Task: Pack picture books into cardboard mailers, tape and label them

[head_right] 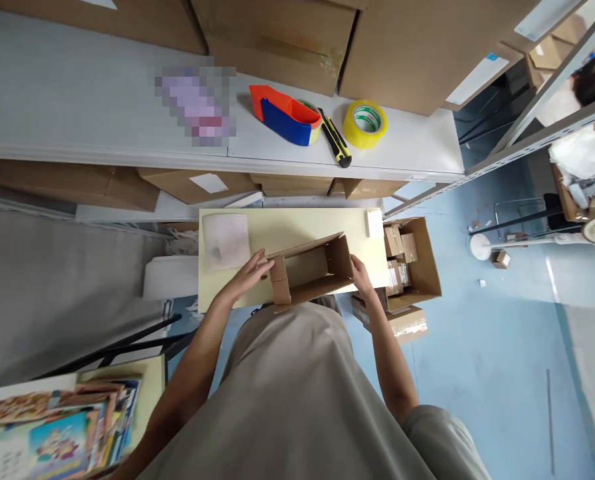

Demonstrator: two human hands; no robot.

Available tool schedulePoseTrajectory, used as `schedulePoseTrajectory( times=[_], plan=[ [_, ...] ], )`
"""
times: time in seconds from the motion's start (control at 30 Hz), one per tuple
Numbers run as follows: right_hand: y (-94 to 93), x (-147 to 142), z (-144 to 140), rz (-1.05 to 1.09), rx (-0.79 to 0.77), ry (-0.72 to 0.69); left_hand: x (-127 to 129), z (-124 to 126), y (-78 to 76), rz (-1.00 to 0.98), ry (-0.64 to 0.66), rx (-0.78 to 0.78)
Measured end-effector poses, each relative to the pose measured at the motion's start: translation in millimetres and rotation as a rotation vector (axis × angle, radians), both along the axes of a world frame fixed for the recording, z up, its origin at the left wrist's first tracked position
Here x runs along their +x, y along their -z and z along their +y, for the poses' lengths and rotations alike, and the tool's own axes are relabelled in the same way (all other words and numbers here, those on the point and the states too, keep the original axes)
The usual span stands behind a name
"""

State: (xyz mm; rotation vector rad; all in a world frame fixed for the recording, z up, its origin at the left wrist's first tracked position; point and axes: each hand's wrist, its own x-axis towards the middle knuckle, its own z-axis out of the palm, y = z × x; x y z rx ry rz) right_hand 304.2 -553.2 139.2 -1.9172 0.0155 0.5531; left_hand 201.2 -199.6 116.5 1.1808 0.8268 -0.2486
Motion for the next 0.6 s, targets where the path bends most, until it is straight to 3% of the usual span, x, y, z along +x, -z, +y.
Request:
schedulePoseTrajectory(
  times=[0.1,0.2,0.37,0.6],
  plan=[
    [-3.3,8,-2,0.121,0.031,-0.023,-15,2,-3.9,0.074,0.134,-0.116],
    [-2.8,14,-5,0.283,0.085,-0.029,-21,-4,-14.4,-0.049,0.234,-0.178],
    [-7.2,32,-12,0.319,0.166,-0.05,-7,-12,-32.5,-0.07,0.31,0.018],
    [-16.6,70,-6,0.277,0.122,-0.136,25,-19,-36.2,-0.109,0.196,0.246]
  ],
)
